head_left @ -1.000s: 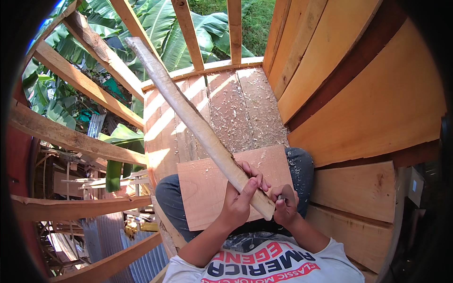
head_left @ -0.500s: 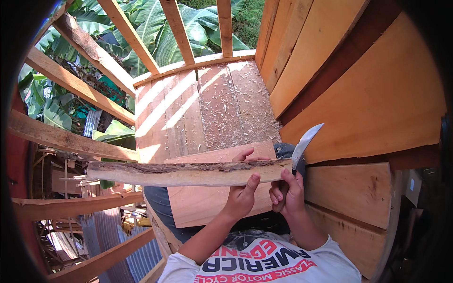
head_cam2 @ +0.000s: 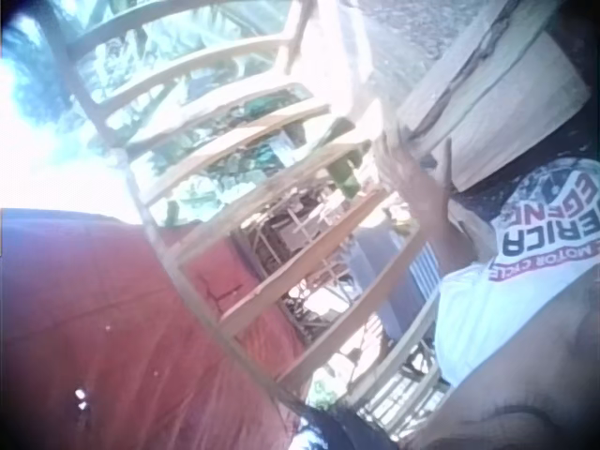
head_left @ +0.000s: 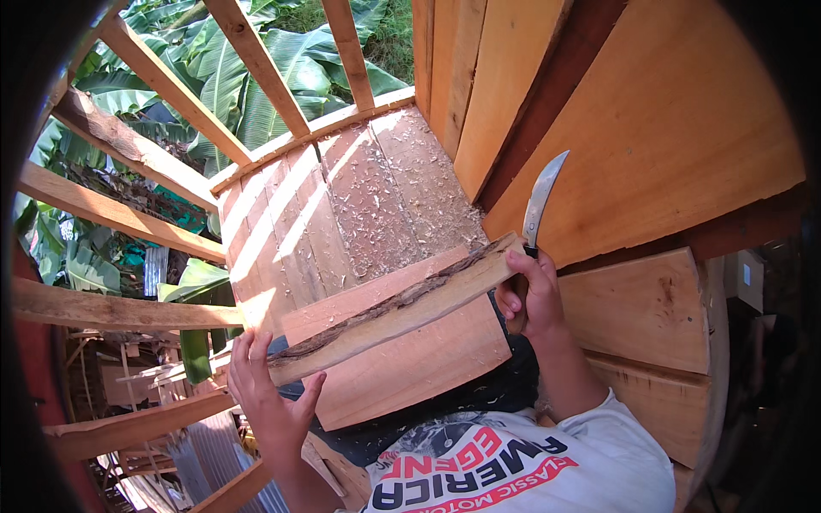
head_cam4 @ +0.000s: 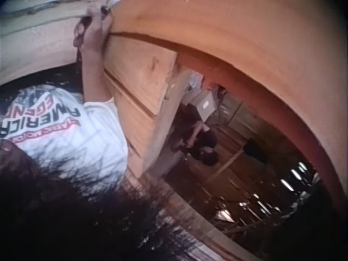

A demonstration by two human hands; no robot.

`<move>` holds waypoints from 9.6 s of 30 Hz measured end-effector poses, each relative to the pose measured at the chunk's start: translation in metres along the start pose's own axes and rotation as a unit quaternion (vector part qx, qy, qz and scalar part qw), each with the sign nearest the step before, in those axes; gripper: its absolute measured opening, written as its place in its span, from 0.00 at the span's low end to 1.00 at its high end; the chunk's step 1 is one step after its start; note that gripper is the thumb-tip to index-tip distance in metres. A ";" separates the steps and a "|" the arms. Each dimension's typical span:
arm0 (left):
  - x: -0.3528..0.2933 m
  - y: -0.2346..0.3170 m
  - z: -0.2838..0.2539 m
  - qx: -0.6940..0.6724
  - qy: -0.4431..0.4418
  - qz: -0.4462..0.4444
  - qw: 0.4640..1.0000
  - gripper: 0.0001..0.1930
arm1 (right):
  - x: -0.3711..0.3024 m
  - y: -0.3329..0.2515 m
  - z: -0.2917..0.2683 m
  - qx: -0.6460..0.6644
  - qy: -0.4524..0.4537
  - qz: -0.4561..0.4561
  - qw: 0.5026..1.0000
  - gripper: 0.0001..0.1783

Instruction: The person sits on the floor of a wooden structure and uses a curved knife to shave and shape a long, thin piece of wood. They hold the wood on their lap and repeatedly scrape the blade along its length to remove thin layers.

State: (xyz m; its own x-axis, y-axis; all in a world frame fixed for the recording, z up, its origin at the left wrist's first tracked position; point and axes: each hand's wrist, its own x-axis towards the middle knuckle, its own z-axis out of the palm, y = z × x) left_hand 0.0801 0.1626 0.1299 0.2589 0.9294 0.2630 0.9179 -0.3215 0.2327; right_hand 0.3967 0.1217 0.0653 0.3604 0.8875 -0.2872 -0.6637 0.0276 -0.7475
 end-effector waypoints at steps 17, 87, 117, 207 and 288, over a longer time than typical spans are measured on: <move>-0.146 -0.015 0.027 -0.305 -0.368 -0.239 0.845 0.16 | -0.017 0.027 -0.001 -0.621 -0.093 -0.123 0.768 0.24; -0.183 -0.035 0.058 -0.447 -0.386 -0.277 0.758 0.21 | 0.030 0.033 -0.014 -0.788 0.071 -0.155 0.591 0.33; -0.192 -0.044 0.060 -0.436 -0.412 -0.258 0.757 0.25 | 0.030 0.018 -0.013 -0.808 0.125 -0.118 0.563 0.34; -0.181 -0.058 0.063 -0.545 -0.458 -0.287 0.642 0.30 | -0.021 0.056 0.021 -0.740 -0.070 -0.014 0.668 0.26; -0.150 -0.026 0.058 -0.505 -0.414 -0.284 0.702 0.25 | -0.010 0.068 0.013 -0.739 -0.122 -0.102 0.655 0.19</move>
State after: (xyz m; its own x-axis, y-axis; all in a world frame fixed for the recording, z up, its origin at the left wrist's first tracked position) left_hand 0.0352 0.0419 0.0306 0.4073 0.6116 -0.6782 0.3700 0.5684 0.7349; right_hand 0.3398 0.1207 0.0252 0.1078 0.9868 -0.1211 0.8056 -0.1581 -0.5709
